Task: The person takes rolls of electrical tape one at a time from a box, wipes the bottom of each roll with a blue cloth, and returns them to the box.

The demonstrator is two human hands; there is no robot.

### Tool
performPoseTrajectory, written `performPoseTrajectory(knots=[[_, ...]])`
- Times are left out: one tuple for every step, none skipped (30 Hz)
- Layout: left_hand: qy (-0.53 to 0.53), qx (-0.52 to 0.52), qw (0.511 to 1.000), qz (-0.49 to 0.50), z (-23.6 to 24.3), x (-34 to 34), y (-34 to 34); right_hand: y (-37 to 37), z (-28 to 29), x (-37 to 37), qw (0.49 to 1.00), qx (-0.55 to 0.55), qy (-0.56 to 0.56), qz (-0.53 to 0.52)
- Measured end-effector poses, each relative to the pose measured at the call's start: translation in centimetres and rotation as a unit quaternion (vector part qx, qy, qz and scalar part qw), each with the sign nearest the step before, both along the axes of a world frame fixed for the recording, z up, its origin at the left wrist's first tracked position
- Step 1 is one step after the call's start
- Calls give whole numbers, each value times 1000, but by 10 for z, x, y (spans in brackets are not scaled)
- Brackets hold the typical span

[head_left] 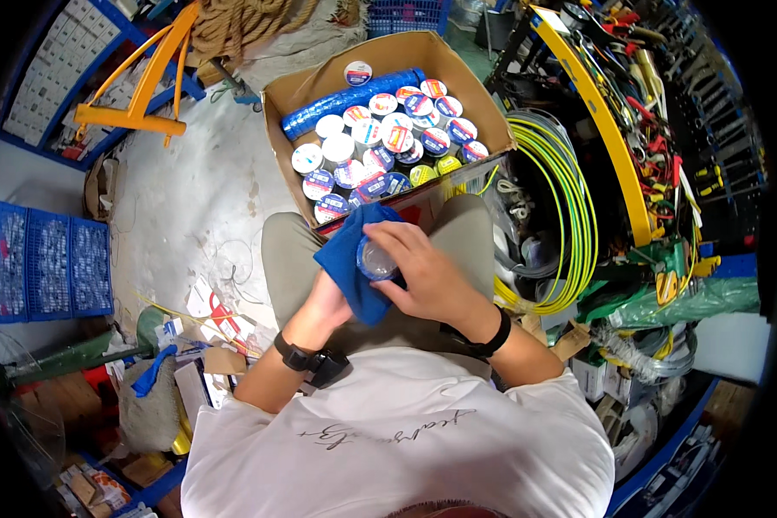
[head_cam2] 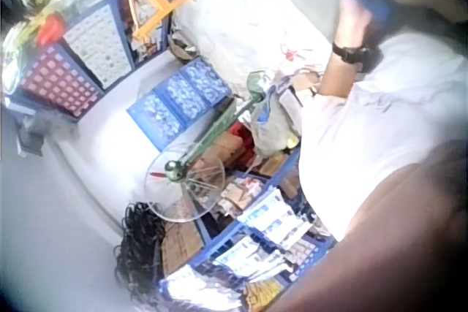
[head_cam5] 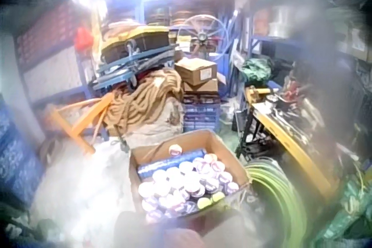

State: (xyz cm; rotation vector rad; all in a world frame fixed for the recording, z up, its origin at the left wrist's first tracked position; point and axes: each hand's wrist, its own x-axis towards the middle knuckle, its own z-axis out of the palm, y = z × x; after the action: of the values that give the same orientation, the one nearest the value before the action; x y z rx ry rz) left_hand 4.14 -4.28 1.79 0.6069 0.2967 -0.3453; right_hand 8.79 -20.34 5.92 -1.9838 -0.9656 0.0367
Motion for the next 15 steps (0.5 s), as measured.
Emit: performPoseTrajectory(knots=[[15,-3,1000,0,-2,-1,1,0,-3,-1,1000,8,3,16],[15,0,1000,-6,-1,-2,0,1,-5,0,999,17,5,33],[8,-15,1000,6,0,-4,-3,1,-5,1,999,20,5,26],[1,-30,999,19,1,-4,-4,2,-6,2,1000,17,-4,-7],[2,-28,1000,14,1,-4,-4,1,-6,2,999,11,-11,-38],[1,-13,1000,8,2,-4,-4,0,-7,4,999,12,-10,-43],[-1,3,1000,4,2,-4,-4,-1,-9,6,998,17,3,-59],[-2,3,1000,0,4,-3,-4,-3,-10,9,997,19,13,-73],[-6,12,1000,-8,7,-3,-2,-6,-14,13,996,33,48,-71],[-10,21,1000,-16,8,-3,-2,-12,-17,18,996,33,47,-73],[4,16,1000,-8,7,-3,-1,-17,-20,24,993,46,91,-60],[5,17,1000,-7,9,-3,0,-23,-22,28,988,60,136,-48],[1,4,1000,-12,13,-3,2,-31,-17,32,987,53,140,-55],[-4,-12,1000,-16,15,-2,2,-37,-19,34,987,51,141,-53],[-3,-13,1000,-14,15,0,2,-42,-23,36,965,157,208,-45]])
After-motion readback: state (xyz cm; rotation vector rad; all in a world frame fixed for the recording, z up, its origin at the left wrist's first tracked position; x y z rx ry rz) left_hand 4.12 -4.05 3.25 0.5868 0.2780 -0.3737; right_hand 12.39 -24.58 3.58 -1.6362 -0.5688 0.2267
